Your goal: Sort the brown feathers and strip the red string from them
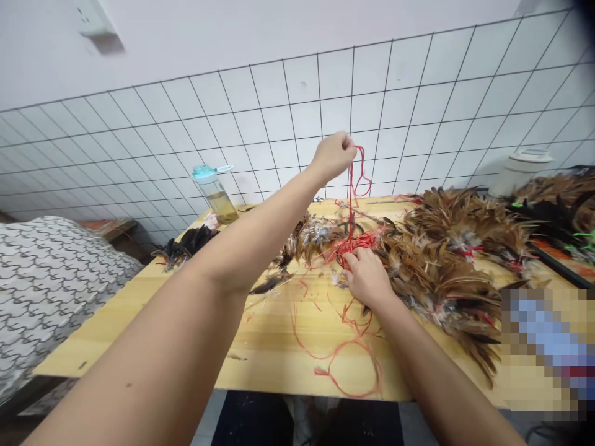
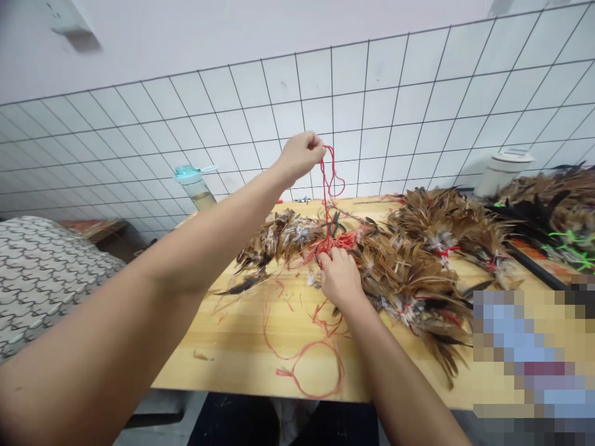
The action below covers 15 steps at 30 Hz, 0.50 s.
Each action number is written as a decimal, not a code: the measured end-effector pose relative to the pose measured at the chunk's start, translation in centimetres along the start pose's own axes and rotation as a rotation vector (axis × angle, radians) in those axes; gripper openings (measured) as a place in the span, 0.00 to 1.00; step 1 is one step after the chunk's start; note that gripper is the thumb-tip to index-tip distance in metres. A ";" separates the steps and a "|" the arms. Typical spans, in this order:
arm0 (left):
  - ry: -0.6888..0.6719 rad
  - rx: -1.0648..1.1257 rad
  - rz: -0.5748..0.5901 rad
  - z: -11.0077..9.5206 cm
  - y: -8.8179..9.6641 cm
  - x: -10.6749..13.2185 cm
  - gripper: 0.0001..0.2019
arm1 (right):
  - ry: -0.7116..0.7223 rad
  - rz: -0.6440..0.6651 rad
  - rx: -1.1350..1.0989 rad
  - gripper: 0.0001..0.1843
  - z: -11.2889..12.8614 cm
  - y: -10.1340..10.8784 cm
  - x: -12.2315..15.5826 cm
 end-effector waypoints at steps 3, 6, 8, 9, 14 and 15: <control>0.090 0.146 -0.060 -1.2 2.9 -1.0 0.05 | -0.051 -0.031 0.026 0.15 -0.8 0.1 -0.2; 0.107 0.239 -0.093 -2.7 6.0 -1.6 0.04 | -0.125 -0.082 0.037 0.17 -2.0 0.6 -0.3; 0.090 0.280 -0.102 -3.9 8.2 -1.9 0.03 | -0.169 -0.133 0.030 0.19 -2.7 1.3 -0.3; 0.083 0.292 -0.103 -4.3 9.2 -1.9 0.03 | -0.195 -0.165 0.019 0.20 -3.1 1.7 -0.3; 0.113 0.306 -0.131 -5.0 13.2 -1.1 0.04 | -0.362 -0.346 -0.205 0.26 -3.5 4.3 -0.2; 0.121 0.313 -0.131 -5.2 13.6 -0.7 0.04 | -0.373 -0.372 -0.274 0.27 -3.0 4.8 -0.5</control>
Point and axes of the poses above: each hand's wrist, its own x-axis away from the middle knuckle, its own y-axis out of the back of the hand, z = x × y, the point moved 10 cm from there along -x, towards the middle knuckle, and after that the axes turned 15 degrees about -z, right-handed, at the moved point
